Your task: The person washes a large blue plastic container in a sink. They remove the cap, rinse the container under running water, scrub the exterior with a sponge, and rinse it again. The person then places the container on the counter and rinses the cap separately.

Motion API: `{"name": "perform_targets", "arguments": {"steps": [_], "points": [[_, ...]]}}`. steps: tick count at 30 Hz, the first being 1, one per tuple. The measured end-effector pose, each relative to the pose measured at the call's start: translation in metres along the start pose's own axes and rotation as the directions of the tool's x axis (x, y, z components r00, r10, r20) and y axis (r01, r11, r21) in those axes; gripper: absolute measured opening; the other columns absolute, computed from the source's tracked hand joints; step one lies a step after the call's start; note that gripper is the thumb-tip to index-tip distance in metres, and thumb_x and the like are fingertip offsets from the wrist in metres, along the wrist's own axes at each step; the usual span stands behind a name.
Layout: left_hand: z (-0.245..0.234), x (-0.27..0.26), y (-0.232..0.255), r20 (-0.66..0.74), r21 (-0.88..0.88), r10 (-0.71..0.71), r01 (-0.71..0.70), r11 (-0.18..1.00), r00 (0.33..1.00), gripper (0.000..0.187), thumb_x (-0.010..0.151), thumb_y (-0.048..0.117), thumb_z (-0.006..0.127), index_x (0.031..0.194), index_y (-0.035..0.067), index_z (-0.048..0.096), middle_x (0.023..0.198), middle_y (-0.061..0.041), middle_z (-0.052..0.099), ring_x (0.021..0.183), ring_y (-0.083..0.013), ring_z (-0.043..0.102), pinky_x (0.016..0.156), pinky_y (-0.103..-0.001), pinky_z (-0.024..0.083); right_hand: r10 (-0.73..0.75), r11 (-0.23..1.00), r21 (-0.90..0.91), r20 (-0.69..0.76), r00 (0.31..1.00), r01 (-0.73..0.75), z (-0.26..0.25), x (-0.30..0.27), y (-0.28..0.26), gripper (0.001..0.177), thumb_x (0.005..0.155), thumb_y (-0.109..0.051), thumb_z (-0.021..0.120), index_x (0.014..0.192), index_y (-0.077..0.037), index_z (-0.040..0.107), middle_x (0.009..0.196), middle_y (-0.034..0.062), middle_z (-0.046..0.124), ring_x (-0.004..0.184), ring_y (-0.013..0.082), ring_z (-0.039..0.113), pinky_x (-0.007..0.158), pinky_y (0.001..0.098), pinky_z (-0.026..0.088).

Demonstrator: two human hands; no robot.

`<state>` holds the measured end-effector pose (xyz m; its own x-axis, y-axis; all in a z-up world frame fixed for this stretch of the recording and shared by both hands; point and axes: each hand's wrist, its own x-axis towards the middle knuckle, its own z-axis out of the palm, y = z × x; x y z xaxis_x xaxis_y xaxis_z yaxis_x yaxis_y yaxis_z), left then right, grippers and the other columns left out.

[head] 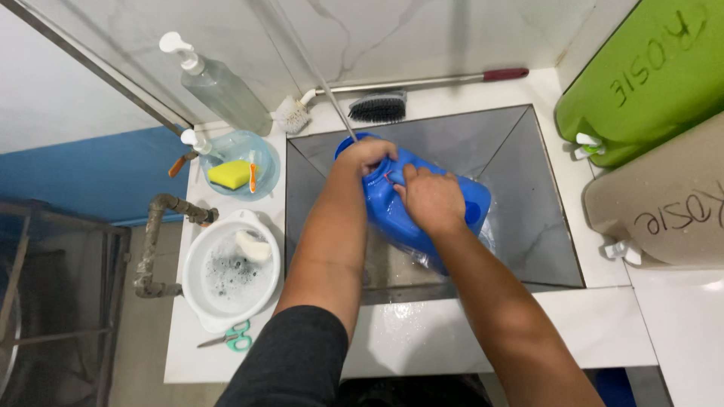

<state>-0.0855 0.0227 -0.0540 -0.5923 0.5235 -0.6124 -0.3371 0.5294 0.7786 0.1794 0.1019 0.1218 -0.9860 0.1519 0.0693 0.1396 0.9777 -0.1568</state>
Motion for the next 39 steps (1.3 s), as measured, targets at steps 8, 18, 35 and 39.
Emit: {"name": "perform_targets", "arguments": {"steps": [8, 18, 35, 39], "points": [[0.001, 0.004, -0.01, -0.434, -0.826, -0.24, -0.277, 0.492, 0.868, 0.027, 0.09, 0.033, 0.068, 0.092, 0.006, 0.071, 0.074, -0.012, 0.065, 0.063, -0.0255, 0.062, 0.065, -0.041, 0.056, 0.0, 1.0, 0.019, 0.066, 0.998, -0.001, -0.003, 0.008, -0.007, 0.043, 0.096, -0.048, 0.062, 0.111, -0.008, 0.062, 0.097, 0.0148, 0.074, 0.088, 0.0339, 0.072, 0.08, 0.0501, 0.052], [0.06, -0.145, 0.033, 0.042, 0.983, 0.701, -0.155, 0.098, 0.712, 0.039, 0.104, 0.03, 0.052, 0.14, 0.018, 0.06, 0.131, -0.015, 0.065, 0.128, -0.0333, 0.061, 0.123, -0.061, 0.031, 0.232, 0.964, 0.072, 0.246, 0.941, -0.257, -0.028, 0.05, 0.063, 0.037, 0.092, -0.049, 0.068, 0.115, -0.02, 0.073, 0.11, 0.015, 0.074, 0.103, 0.0384, 0.071, 0.088, 0.0523, 0.055], [0.004, -0.172, 0.085, -0.111, 0.793, 0.663, -0.336, 0.508, 0.741, 0.054, 0.104, 0.053, 0.045, 0.099, 0.007, 0.072, 0.106, -0.021, 0.07, 0.104, -0.0446, 0.065, 0.094, -0.054, 0.051, 0.653, 0.001, 0.978, 0.158, 0.741, -0.209, -0.036, -0.22, 0.15, 0.015, 0.098, -0.017, 0.069, 0.112, -0.013, 0.066, 0.095, -0.0019, 0.07, 0.08, 0.0068, 0.067, 0.07, 0.0277, 0.058], [0.007, -0.206, 0.125, -0.27, 0.406, 0.555, -0.429, 0.807, 0.787, 0.056, 0.104, 0.05, 0.049, 0.083, 0.004, 0.074, 0.088, -0.021, 0.074, 0.09, -0.0467, 0.069, 0.082, -0.057, 0.055, 0.623, -0.061, 0.98, 0.186, 0.76, -0.19, -0.024, -0.226, 0.15, 0.01, 0.105, -0.014, 0.068, 0.1, -0.011, 0.06, 0.074, 0.001, 0.058, 0.055, 0.0094, 0.046, 0.051, 0.0274, 0.041]]}}
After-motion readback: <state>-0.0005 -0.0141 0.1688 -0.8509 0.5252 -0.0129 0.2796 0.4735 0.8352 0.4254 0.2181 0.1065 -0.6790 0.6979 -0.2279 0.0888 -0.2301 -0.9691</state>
